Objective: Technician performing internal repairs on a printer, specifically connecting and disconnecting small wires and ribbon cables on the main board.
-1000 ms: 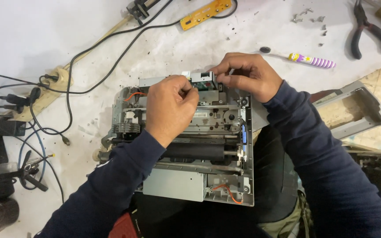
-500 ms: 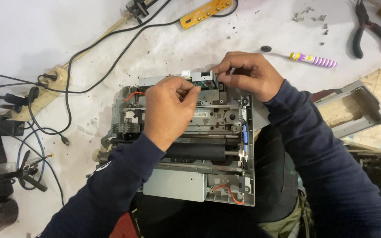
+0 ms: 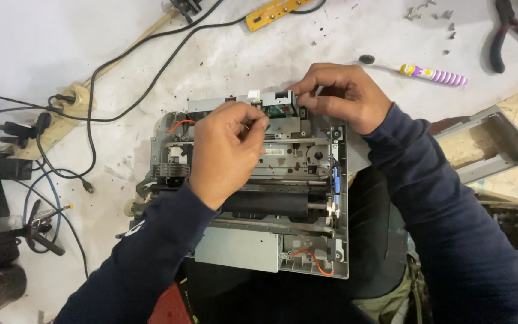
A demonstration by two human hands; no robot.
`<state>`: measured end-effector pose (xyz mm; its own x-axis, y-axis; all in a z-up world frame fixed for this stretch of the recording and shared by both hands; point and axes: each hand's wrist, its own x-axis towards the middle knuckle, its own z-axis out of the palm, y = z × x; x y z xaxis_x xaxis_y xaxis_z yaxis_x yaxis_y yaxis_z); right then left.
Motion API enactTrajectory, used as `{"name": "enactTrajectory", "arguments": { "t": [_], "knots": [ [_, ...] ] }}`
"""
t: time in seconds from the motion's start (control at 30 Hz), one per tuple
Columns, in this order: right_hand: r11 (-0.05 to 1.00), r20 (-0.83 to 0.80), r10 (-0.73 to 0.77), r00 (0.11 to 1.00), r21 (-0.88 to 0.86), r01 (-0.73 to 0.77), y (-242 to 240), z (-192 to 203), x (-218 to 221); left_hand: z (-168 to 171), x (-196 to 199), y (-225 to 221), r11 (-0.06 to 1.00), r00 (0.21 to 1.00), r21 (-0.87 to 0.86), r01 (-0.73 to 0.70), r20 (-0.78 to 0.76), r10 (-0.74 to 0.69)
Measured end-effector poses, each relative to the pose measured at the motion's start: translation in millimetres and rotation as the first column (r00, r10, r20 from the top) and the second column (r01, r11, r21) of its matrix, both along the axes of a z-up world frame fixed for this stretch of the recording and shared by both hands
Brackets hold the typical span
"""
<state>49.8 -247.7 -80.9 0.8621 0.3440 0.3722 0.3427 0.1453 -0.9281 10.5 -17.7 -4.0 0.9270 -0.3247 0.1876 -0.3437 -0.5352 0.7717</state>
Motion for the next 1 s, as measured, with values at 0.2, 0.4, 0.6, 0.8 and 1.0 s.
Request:
{"name": "enactTrajectory", "arguments": {
  "t": [0.2, 0.4, 0.6, 0.8, 1.0],
  "knots": [
    [0.999, -0.015, -0.009, 1.0, 0.032, 0.009, 0.2, -2.0, 1.6, -0.3, -0.4, 9.4, 0.986, 0.985, -0.135, 0.097, -0.128, -0.115],
    [1.0, -0.019, 0.004, 1.0, 0.031, -0.003, 0.5, -0.7, 1.0, -0.9, 2.7, 13.9, 0.98, 0.981, -0.124, 0.156, -0.099, -0.169],
    [1.0, -0.027, 0.003, 1.0, 0.029, -0.002, 0.4, 2.2, 0.5, -0.1, 1.1, 12.3, 0.985, 0.983, -0.11, 0.136, -0.112, -0.148],
    [1.0, -0.021, -0.01, 1.0, 0.016, 0.011, 0.9, 0.8, 0.1, 1.6, -1.2, 10.0, 0.997, 0.993, -0.047, 0.069, -0.089, -0.073],
    [0.997, -0.017, 0.014, 1.0, -0.076, -0.016, -4.3, -2.5, 1.1, 4.5, -2.8, 5.3, 0.999, 0.996, -0.041, 0.019, -0.081, -0.023]
  ]
}}
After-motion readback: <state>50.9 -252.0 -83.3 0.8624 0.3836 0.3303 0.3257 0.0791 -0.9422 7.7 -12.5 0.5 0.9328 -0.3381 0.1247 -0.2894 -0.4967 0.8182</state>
